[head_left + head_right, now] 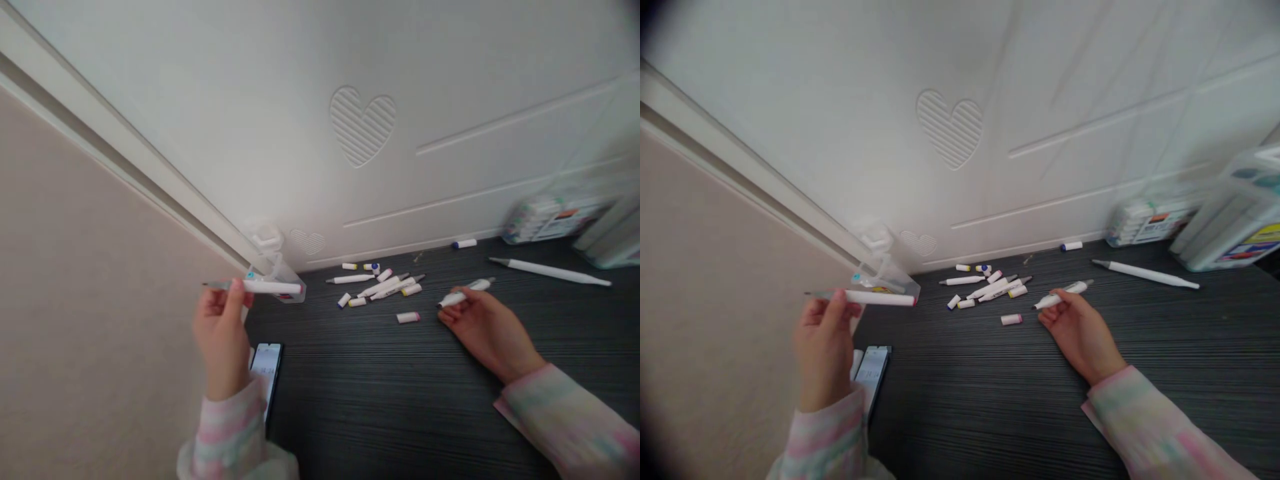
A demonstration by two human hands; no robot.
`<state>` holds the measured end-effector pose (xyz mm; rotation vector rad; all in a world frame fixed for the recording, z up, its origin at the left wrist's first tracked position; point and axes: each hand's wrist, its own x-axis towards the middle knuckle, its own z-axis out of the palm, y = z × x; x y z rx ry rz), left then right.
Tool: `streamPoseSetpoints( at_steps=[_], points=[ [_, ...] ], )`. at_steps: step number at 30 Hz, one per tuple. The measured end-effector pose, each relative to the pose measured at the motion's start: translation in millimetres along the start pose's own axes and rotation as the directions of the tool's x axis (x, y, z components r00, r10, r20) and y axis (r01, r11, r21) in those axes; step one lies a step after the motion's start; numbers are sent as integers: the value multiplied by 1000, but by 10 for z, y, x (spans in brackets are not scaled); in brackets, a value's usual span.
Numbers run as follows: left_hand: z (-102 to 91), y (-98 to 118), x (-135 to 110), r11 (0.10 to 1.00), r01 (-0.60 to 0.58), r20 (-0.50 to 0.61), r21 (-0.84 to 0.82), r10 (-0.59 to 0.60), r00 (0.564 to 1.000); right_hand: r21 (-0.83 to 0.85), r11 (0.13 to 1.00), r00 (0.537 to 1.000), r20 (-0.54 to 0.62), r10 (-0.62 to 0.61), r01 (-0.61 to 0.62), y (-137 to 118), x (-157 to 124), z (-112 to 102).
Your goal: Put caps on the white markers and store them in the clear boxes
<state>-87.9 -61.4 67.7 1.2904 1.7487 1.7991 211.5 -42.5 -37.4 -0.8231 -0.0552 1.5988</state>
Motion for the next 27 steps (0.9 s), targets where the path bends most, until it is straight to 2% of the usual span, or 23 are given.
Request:
streamPoseSetpoints(
  at_steps=[1,3,6,9,13,17,21,27],
  points=[
    [-59,104,146,987,-136,-91,87,144,985,0,1000,1000,-2,5,-5,1,3,-3],
    [-133,253,436,967,-206,-126,152,226,966,1,1000,1000,-3,14,-14,2,7,-11],
    [-136,269,787,928,-207,-63,310,238,969,5,1000,1000,2,28,-28,2,11,-22],
    [-72,86,965,898,-157,-25,411,184,983,11,999,999,17,36,-36,5,14,-28],
    [-6,-213,987,854,-97,-20,511,125,992,25,999,999,29,34,-35,14,17,-26],
    [16,-404,929,850,-34,41,525,14,999,26,999,999,16,34,-34,17,17,-25],
    [13,-474,919,847,4,55,531,-40,998,21,999,999,24,36,-36,16,23,-34],
    [7,-518,962,843,-8,38,537,-15,999,10,1000,998,59,28,-29,22,22,-38]
  ],
)
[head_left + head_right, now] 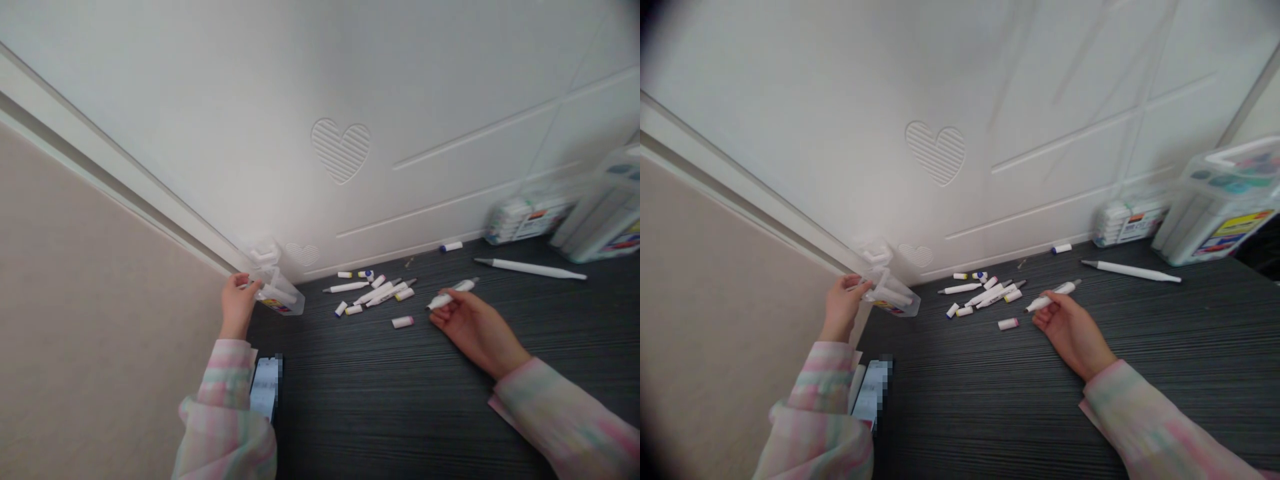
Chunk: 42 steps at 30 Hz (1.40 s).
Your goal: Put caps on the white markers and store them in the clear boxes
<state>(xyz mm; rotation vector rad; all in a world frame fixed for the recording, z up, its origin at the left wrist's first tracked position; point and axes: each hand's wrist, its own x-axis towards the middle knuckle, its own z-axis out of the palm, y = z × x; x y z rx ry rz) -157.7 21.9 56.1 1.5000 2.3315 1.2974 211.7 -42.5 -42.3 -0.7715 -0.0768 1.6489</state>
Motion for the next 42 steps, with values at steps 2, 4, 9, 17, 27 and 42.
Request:
streamPoseSetpoints(
  at_steps=[2,4,9,17,27,42],
  points=[
    [8,-6,-2,1000,-6,-2,3,6,1000,-4,1000,1000,12,-5,5,0,-7,6],
    [3,9,-17,1000,-20,-7,11,20,1000,-6,1000,1000,20,-12,12,-1,-13,11],
    [-80,194,-154,984,-143,-134,107,157,978,-15,999,999,30,-29,29,-2,-11,14],
    [342,430,-953,833,-519,113,189,507,855,-43,999,999,27,-23,24,-17,-28,26],
    [940,96,-1490,885,-436,388,165,348,853,-72,997,1000,24,-19,21,-32,-54,58],
    [959,36,-1470,917,-383,371,111,320,872,-79,997,999,34,-21,24,-29,-48,57]
  ],
)
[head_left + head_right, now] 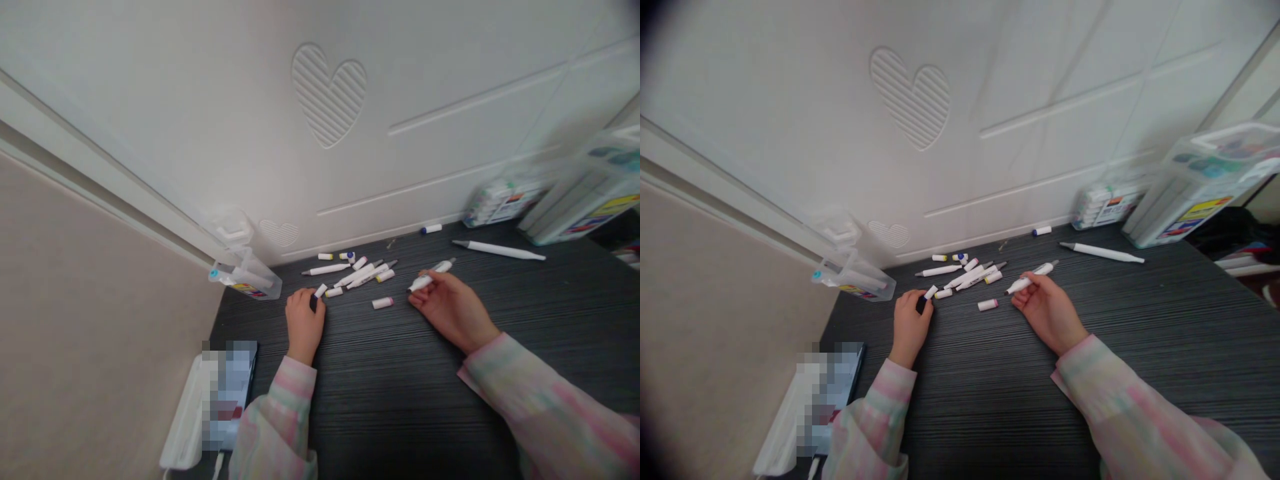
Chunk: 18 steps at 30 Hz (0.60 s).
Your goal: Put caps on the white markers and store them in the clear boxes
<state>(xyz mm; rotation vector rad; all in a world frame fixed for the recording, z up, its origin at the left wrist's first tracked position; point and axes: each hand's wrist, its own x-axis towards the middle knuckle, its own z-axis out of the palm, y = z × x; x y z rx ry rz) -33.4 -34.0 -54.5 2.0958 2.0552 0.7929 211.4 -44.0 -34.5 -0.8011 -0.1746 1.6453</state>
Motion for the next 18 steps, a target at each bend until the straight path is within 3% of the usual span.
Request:
streamPoseSetpoints(
  at_steps=[11,18],
  points=[
    [-40,73,-59,982,107,-100,-154,-123,987,11,999,999,21,-31,31,10,-6,6],
    [-35,-15,-13,987,116,-95,-112,-127,987,15,999,998,25,-53,52,13,-17,-7]
  ],
)
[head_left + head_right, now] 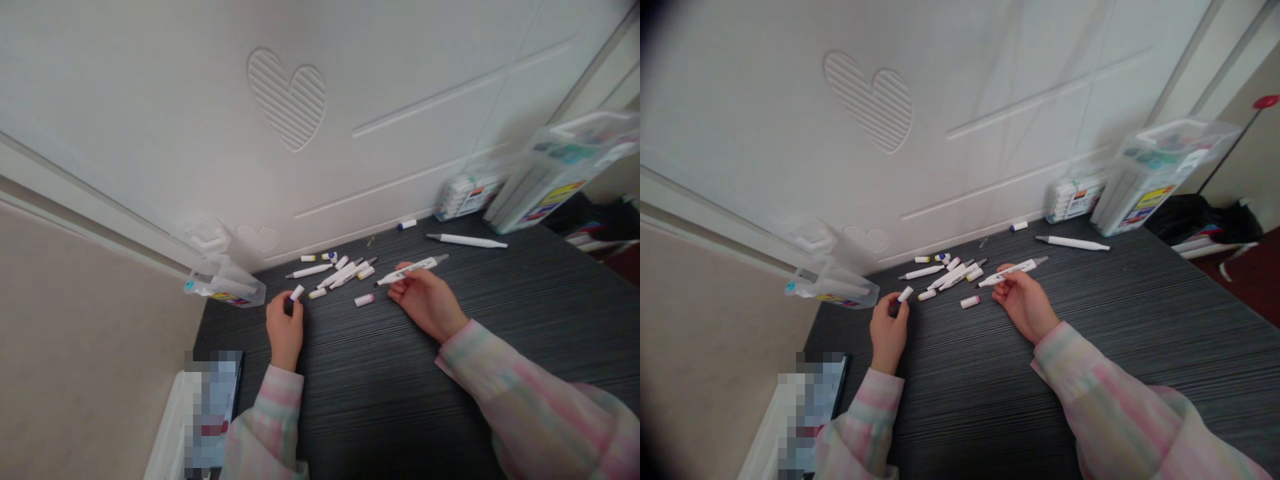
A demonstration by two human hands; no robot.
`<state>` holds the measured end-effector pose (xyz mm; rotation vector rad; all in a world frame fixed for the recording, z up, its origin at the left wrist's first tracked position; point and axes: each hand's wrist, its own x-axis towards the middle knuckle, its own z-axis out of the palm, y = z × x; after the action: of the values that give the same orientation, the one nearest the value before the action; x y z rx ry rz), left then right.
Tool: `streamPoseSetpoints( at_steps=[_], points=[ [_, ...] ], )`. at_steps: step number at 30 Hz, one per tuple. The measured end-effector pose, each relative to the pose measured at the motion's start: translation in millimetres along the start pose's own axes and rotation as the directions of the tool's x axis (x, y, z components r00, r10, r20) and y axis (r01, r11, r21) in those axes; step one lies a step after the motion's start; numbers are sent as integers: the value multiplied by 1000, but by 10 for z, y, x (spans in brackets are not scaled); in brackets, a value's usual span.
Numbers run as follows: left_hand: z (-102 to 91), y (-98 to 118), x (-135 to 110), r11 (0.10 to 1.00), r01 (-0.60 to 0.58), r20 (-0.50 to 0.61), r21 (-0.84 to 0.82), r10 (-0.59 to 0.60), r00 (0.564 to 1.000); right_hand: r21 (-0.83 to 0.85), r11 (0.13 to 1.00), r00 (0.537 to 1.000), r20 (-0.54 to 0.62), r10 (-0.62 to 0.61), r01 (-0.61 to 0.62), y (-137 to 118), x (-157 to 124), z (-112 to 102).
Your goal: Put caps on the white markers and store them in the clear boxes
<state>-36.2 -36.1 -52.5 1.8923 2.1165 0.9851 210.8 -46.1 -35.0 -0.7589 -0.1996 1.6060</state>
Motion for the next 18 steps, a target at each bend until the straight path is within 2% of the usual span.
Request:
streamPoseSetpoints(
  at_steps=[4,10,18],
  points=[
    [-18,-64,45,998,-16,17,60,15,1000,1,1000,1000,-10,1,0,8,7,-13],
    [6,-37,41,986,-97,63,136,89,994,19,1000,999,-28,17,-16,11,26,-11],
    [30,-61,44,978,-105,59,183,96,994,32,999,1000,-9,26,-25,11,46,-17]
  ],
)
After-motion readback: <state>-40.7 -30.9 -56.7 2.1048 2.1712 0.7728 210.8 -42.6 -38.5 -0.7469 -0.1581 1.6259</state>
